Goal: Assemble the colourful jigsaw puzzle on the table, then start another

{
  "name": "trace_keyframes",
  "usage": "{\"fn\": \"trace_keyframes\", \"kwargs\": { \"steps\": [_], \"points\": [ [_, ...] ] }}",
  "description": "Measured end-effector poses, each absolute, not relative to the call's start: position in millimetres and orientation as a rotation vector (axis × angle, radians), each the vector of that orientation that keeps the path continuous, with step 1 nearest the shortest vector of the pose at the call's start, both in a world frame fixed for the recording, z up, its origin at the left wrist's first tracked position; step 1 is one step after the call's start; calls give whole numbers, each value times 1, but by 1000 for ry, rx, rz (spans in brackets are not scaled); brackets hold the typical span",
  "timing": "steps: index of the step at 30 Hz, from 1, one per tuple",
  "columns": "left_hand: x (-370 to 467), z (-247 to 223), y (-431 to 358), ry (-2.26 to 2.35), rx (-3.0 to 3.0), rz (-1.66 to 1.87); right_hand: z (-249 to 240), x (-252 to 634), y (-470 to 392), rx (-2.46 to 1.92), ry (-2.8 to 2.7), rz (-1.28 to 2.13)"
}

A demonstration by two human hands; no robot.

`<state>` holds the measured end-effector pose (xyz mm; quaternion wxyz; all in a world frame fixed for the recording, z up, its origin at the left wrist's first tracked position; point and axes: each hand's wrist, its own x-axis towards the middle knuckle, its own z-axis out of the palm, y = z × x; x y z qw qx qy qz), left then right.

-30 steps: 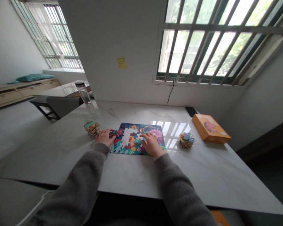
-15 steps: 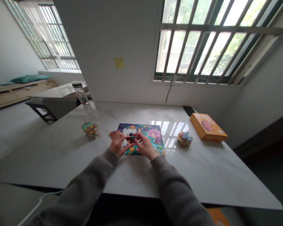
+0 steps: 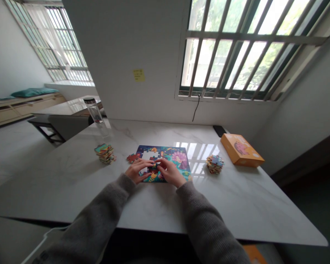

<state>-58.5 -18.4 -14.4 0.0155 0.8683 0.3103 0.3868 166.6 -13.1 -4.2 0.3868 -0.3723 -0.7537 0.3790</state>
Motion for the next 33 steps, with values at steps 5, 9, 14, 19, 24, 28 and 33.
{"fn": "trace_keyframes", "kwargs": {
  "steps": [5, 9, 14, 19, 24, 28, 33],
  "points": [
    [-61, -17, -15, 1033, 2667, 1249, -6, 171, -12, -900, -2072, 655],
    [-62, -16, -15, 1040, 2614, 1282, -7, 174, -12, -765, -2163, 540],
    [-62, -21, -13, 1068, 2571, 1208, -9, 173, -10, -767, -2216, 463],
    [-66, -21, -11, 1200, 2530, 1194, -11, 175, -8, -883, -2217, 365],
    [-75, -18, -7, 1419, 2465, 1253, -12, 181, -4, -1057, -2208, 316],
    [-76, -18, 3, 1469, 2481, 1159, -13, 183, 0, -1140, -2211, 298],
    [-67, -7, 21, 1495, 2520, 928, -13, 181, 1, -1187, -2221, 255]
  ]
}}
